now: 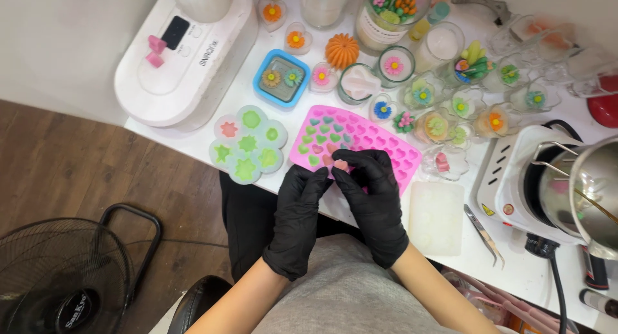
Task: The recorder is removing small colorful wax shapes from silicone molds and organizing them at a candle-making station.
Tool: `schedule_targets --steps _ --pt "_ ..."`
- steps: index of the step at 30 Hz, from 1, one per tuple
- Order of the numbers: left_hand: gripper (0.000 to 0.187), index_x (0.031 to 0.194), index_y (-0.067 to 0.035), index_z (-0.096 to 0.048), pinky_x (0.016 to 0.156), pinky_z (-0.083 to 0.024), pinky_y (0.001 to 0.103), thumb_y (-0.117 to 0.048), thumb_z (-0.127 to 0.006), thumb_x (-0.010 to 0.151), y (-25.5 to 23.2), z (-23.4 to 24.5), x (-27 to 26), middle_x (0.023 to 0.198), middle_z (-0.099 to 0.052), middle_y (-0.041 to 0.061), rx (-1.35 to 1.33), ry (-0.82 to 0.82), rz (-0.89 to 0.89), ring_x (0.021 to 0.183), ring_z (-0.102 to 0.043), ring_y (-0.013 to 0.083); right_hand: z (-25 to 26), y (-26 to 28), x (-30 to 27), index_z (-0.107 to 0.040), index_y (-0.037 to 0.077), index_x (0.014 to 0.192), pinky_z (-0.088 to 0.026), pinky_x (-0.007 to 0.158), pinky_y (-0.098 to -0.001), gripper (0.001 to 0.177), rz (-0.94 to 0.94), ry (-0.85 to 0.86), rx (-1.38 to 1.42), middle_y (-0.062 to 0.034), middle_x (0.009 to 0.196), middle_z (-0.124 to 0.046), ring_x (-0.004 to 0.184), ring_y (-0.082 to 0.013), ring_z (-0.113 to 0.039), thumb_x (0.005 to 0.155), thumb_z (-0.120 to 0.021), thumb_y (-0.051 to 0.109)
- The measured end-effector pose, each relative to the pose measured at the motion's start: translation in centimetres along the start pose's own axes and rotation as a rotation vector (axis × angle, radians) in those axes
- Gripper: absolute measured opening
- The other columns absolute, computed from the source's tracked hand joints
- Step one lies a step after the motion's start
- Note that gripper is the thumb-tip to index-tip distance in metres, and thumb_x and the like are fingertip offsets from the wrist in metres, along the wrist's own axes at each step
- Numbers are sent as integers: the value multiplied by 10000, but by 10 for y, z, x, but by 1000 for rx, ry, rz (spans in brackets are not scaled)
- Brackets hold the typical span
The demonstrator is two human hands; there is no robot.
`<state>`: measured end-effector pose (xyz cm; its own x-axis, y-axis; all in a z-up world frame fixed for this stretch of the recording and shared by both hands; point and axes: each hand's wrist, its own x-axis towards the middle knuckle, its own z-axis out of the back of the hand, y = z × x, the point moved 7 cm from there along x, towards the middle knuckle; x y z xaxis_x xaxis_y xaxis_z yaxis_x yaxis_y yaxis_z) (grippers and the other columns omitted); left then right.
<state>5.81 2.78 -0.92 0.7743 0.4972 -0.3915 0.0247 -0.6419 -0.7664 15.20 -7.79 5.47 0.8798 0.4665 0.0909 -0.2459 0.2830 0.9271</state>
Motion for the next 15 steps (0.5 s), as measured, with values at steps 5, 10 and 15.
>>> schedule_targets --steps 5,10,15 --pt "111 1021 -59 -631 746 -498 279 -166 -661 1019 11 7 -2 930 -696 32 83 -51 31 848 -611 98 3 8 0 -724 119 1192 -502 702 -252 281 -11 7 -54 -16 1049 -568 764 -90 -590 919 -770 74" --pt "98 1021 -71 -628 761 -502 266 -160 -657 993 0 -2 -2 938 -697 18 118 -76 42 867 -624 85 4 5 2 -708 111 1222 -506 747 -260 244 27 20 -47 -13 1048 -565 840 -102 -587 979 -714 105" --pt "165 1074 -131 -641 864 -535 263 -132 -609 913 -4 -7 -2 1021 -716 -16 -40 -76 85 935 -667 63 22 -4 1 -681 109 1221 -526 799 -249 204 -109 -21 128 1 1062 -576 903 -90 -599 1017 -675 109"
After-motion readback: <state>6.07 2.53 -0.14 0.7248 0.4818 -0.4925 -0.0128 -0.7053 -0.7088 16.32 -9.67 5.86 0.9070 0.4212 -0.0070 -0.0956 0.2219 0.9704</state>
